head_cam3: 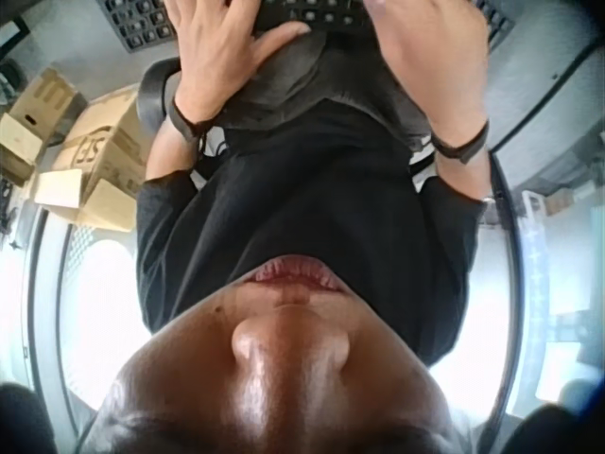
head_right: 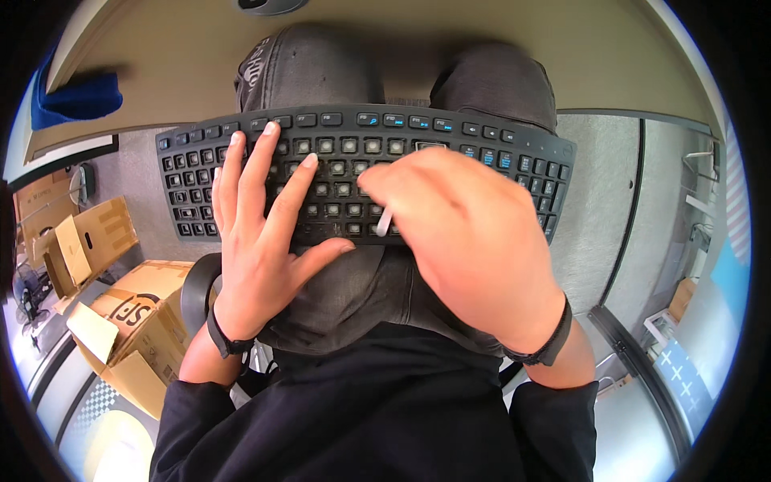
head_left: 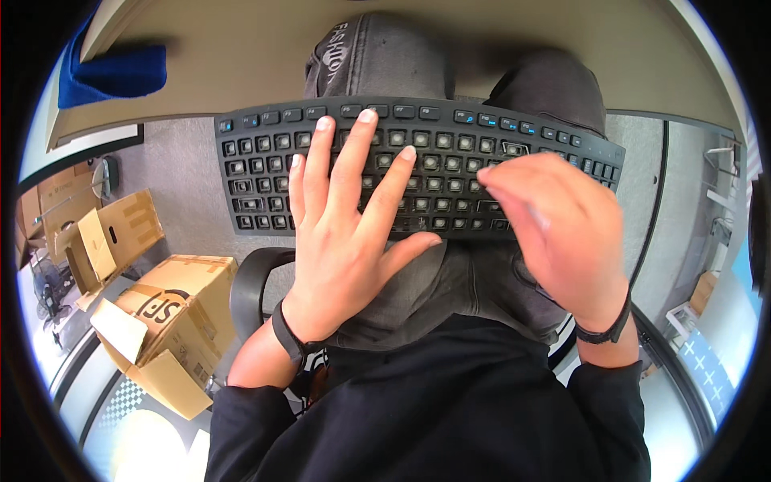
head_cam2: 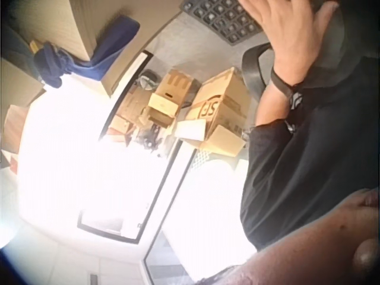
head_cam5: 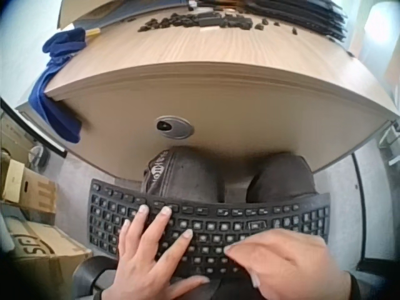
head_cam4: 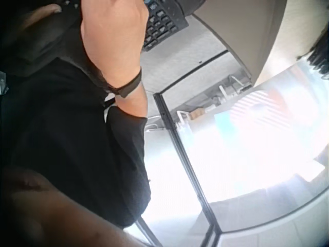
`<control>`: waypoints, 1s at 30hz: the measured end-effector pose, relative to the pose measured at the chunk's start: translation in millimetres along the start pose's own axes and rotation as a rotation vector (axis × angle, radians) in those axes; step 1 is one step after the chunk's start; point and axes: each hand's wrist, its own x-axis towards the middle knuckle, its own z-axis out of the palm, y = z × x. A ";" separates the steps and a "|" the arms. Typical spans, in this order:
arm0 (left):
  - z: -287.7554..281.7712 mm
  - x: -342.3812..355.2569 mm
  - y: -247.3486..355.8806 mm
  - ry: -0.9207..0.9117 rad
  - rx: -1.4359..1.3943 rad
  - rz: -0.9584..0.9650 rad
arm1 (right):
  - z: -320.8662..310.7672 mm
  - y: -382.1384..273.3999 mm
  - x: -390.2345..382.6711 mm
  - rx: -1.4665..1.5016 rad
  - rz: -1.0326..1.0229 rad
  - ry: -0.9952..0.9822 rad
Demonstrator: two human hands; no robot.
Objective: Repairing and cleaning mechanical keyboard stabilizers and keys.
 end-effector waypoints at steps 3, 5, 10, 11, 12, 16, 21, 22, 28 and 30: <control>3.7 -1.9 -1.2 0.024 -0.008 0.011 | -0.4 -0.3 6.7 0.013 0.050 -0.070; 2.8 -2.2 -1.5 0.031 -0.009 0.006 | -3.0 2.6 10.0 0.037 0.021 -0.116; 5.6 -2.9 -2.7 0.051 -0.021 0.008 | -1.1 18.0 1.7 0.412 0.434 -0.060; 5.2 -2.7 -2.3 0.054 -0.019 0.006 | -1.5 19.8 0.0 0.514 0.521 -0.032; 5.8 -2.7 -2.4 0.057 -0.020 0.006 | -1.5 21.5 -2.0 0.614 0.610 -0.003; 6.8 -1.9 -2.3 0.054 -0.021 0.012 | 4.0 22.4 -19.6 0.746 0.695 0.136; 6.9 -1.1 -1.5 0.064 -0.012 0.009 | 14.8 19.6 -35.1 0.803 0.684 0.267; 6.6 -0.8 -1.7 0.061 -0.011 0.013 | 16.5 19.4 -37.2 0.812 0.675 0.294; 7.5 1.9 -0.9 0.069 -0.006 0.021 | 19.3 22.1 -42.1 0.864 0.677 0.327; 7.0 2.2 -0.1 0.063 0.001 0.014 | 19.6 21.3 -43.9 0.875 0.679 0.322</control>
